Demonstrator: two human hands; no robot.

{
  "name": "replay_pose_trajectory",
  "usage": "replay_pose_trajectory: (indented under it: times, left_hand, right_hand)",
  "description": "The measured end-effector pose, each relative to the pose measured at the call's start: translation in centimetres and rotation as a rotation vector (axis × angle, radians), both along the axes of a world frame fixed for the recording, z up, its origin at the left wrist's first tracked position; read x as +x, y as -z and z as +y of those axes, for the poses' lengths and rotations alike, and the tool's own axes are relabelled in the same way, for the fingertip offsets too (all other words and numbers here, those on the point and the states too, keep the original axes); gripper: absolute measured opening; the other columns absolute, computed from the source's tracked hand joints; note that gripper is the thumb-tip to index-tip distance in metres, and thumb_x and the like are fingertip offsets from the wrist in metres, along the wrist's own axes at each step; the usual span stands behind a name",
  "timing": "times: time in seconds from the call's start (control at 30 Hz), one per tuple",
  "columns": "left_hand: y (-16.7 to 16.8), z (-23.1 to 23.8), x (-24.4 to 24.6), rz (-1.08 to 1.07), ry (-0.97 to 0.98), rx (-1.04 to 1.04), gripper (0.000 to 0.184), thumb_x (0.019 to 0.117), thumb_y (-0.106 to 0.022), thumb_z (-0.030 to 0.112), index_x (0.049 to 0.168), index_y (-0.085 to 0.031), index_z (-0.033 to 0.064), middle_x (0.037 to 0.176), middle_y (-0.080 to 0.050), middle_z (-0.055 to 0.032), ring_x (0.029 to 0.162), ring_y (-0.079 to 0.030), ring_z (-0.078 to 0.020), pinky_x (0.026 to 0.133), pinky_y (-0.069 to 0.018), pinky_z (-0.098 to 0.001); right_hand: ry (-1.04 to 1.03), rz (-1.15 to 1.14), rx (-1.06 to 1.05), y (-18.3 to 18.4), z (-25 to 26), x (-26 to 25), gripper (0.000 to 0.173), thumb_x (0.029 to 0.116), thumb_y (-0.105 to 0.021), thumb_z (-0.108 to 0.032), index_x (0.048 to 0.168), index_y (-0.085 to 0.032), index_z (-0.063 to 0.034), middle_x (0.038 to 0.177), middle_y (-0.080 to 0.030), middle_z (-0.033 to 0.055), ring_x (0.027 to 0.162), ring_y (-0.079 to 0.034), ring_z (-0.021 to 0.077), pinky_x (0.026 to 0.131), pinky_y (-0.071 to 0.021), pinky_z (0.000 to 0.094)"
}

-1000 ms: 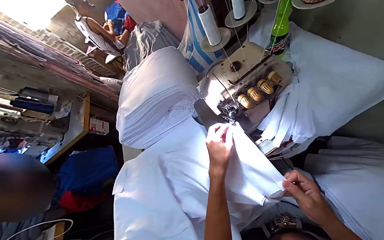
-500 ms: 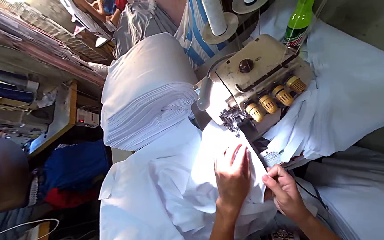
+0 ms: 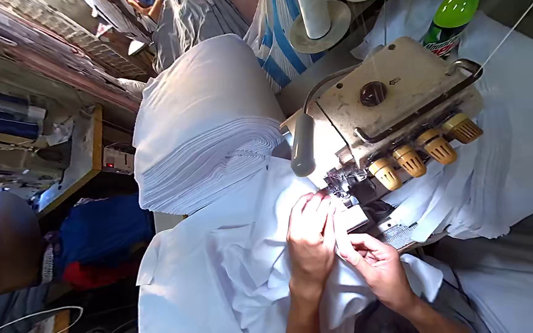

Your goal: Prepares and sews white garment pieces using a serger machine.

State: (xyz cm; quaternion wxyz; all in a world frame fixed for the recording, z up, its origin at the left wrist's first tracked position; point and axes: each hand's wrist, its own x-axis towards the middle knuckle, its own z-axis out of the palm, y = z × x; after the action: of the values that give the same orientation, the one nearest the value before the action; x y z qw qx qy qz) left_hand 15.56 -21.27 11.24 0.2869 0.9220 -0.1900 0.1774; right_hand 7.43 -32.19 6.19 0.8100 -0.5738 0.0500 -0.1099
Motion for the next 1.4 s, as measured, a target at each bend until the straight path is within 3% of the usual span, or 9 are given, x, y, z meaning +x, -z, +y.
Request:
replay_pose_trajectory:
  times: [0.23,0.37,0.47,0.67,0.77,0.83,0.93,1.23,1.4]
  left_hand:
    - [-2.0,1.5,-3.7,-0.023,-0.076,0.146,0.028,0.0929,-0.069,0.024,0.107,-0.078,0.0011,0.107,-0.071,-0.0168,0.074,-0.067,-0.0131,0.063,-0.0558,-0.0239]
    - [-0.3,2.3,-4.7,0.054,-0.014,0.152,0.032,0.0892,-0.073,0.022,0.119,-0.078,0.0104,0.121,-0.069,-0.0192,0.08,-0.071,-0.0226,0.065,-0.0588,-0.035]
    - [0.0,2.2,-5.5,-0.041,-0.011,-0.136,0.016,0.084,-0.071,0.004,0.097,-0.078,0.0006,0.098,-0.07,-0.0154,0.079,-0.067,-0.0133,0.07,-0.057,-0.0226]
    - [-5.3,2.3,-8.2,-0.205,0.124,-0.418,0.008,0.0961,-0.067,0.009,0.101,-0.073,0.0073,0.105,-0.063,-0.0039,0.106,-0.061,-0.0041,0.094,-0.0524,-0.0168]
    - [-5.6,2.1,-7.2,-0.204,0.091,-0.168,0.012,0.0929,-0.067,0.009,0.099,-0.077,0.0056,0.099,-0.068,-0.0096,0.09,-0.066,-0.0107,0.08,-0.0562,-0.0207]
    - [-5.0,1.5,-6.4,-0.072,0.061,0.035,0.013,0.0871,-0.071,0.01,0.097,-0.079,0.0053,0.09,-0.07,-0.0116,0.071,-0.068,-0.0186,0.061,-0.0575,-0.0323]
    - [-3.7,-0.1,-6.0,0.121,0.086,0.129,0.016,0.0844,-0.074,0.009,0.099,-0.079,0.0058,0.087,-0.072,-0.0142,0.069,-0.07,-0.0279,0.06,-0.0577,-0.0461]
    - [-0.9,-1.7,-5.9,0.114,0.152,0.001,0.021,0.0851,-0.077,0.017,0.104,-0.08,0.0085,0.091,-0.072,-0.0139,0.079,-0.071,-0.0285,0.067,-0.0585,-0.0434]
    - [-0.7,0.1,-6.6,0.147,0.202,-0.219,0.018,0.0881,-0.073,0.017,0.101,-0.079,0.0054,0.088,-0.07,-0.0117,0.079,-0.067,-0.017,0.07,-0.0567,-0.0298]
  right_hand:
    - [-0.135,0.081,-0.424,2.7,-4.2,-4.3,0.029,0.1,-0.061,-0.028,0.081,-0.068,-0.0072,0.067,-0.061,-0.0056,0.061,-0.054,-0.0058,0.057,-0.0456,0.0133]
    - [0.221,0.265,-0.529,4.3,-7.8,-7.1,0.027,0.1029,-0.054,-0.02,0.091,-0.07,-0.0017,0.071,-0.063,-0.0087,0.065,-0.055,-0.012,0.063,-0.0476,0.0091]
    - [0.169,0.232,-0.592,2.8,-6.4,-8.4,0.033,0.1028,-0.056,-0.03,0.085,-0.067,-0.0046,0.063,-0.055,-0.0087,0.056,-0.048,-0.0101,0.054,-0.0424,0.0107]
    - [0.01,0.104,-1.082,2.0,-6.8,-9.1,0.039,0.0981,-0.053,-0.039,0.087,-0.073,-0.0074,0.074,-0.069,0.008,0.063,-0.067,0.0232,0.055,-0.0544,0.0451]
    - [-0.013,0.204,-1.043,2.0,-8.7,-8.7,0.031,0.0971,-0.056,-0.027,0.086,-0.071,-0.0018,0.064,-0.063,0.0127,0.058,-0.064,0.0301,0.054,-0.0508,0.0535]
    - [0.014,0.298,-0.917,2.5,-10.3,-8.8,0.028,0.0982,-0.058,-0.021,0.091,-0.072,0.0023,0.067,-0.063,0.0145,0.061,-0.062,0.0283,0.059,-0.0496,0.0523]
    - [0.131,0.387,-0.735,4.3,-11.8,-9.5,0.028,0.1007,-0.055,-0.019,0.098,-0.072,0.0029,0.077,-0.067,0.011,0.07,-0.062,0.0167,0.069,-0.0519,0.0424]
    - [0.43,0.38,-0.67,4.4,-11.3,-9.1,0.03,0.1015,-0.052,-0.02,0.098,-0.07,0.0042,0.077,-0.064,0.0067,0.07,-0.058,0.0044,0.068,-0.0489,0.0269]
    - [0.34,0.325,-0.778,4.0,-10.6,-9.6,0.029,0.1022,-0.052,-0.019,0.103,-0.068,0.0053,0.078,-0.065,0.0109,0.068,-0.061,0.0135,0.066,-0.0524,0.036]
